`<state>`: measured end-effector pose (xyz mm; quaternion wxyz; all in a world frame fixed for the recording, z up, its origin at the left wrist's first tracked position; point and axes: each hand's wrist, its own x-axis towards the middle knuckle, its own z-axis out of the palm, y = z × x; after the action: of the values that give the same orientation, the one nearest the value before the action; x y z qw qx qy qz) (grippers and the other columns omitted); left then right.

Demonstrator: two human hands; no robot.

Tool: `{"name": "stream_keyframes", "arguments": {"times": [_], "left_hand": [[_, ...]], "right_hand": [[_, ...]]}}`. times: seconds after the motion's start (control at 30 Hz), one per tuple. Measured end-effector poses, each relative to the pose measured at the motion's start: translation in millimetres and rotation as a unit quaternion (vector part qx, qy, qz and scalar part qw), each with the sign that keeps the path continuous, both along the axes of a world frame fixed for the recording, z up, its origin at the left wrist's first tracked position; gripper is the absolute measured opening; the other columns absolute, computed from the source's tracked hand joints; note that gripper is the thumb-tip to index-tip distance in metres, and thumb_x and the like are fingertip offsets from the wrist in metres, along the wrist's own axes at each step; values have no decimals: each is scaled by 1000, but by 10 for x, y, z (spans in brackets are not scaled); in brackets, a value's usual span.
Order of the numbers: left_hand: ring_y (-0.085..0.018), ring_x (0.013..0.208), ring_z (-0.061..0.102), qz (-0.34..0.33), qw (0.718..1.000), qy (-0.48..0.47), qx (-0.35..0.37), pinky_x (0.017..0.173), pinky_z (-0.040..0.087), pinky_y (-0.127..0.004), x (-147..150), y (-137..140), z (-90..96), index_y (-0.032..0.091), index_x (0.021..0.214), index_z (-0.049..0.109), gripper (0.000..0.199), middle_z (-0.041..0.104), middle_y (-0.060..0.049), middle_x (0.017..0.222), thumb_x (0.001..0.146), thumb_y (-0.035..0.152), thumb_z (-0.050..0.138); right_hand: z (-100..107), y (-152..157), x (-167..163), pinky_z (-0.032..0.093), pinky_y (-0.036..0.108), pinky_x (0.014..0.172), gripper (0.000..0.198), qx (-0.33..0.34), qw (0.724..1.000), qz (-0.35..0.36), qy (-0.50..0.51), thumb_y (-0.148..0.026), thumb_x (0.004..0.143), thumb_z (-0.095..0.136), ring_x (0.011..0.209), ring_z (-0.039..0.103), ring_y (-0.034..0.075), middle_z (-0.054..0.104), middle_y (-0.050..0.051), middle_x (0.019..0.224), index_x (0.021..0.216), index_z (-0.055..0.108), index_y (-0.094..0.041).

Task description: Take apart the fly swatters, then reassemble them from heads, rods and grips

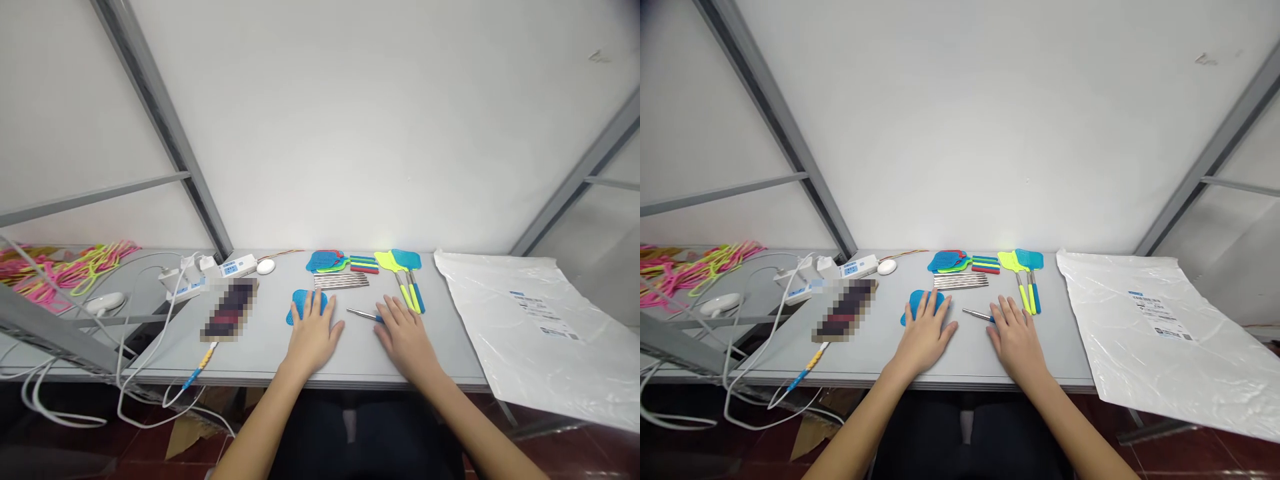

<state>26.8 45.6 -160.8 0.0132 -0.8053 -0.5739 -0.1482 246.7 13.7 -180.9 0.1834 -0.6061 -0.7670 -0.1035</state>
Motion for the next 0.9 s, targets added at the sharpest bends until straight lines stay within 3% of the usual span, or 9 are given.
{"name": "stream_keyframes", "arguments": {"times": [0.17,0.37,0.7,0.9], "left_hand": [[-31,143,4,-65,998,16,-3,110,2,-60,130,-240,-47,28,147,26,63,16,-10,156,91,57,28],[-32,143,10,-35,999,23,3,108,-2,-62,191,-227,-121,20,144,35,64,21,-15,153,92,56,23],[-33,142,12,-25,999,21,-30,106,3,-65,197,-190,-107,21,143,35,68,21,-16,153,91,60,20],[-31,142,13,-34,999,-12,-17,106,6,-66,205,-263,-13,28,131,49,46,21,-9,154,94,46,28]], "right_hand": [[-19,-128,-155,16,55,107,67,-71,997,-8,7,-60,92,27,142,8,31,19,9,155,147,25,-22],[58,-43,-267,9,55,108,69,-143,988,-44,27,-60,91,25,142,7,32,18,12,155,147,23,-20],[130,-53,-271,7,53,108,67,-160,986,-42,35,-58,92,22,141,9,30,22,11,154,147,22,-21],[100,-38,-271,7,54,107,66,-163,985,-37,41,-57,92,22,140,12,30,22,12,153,147,22,-20]]}}
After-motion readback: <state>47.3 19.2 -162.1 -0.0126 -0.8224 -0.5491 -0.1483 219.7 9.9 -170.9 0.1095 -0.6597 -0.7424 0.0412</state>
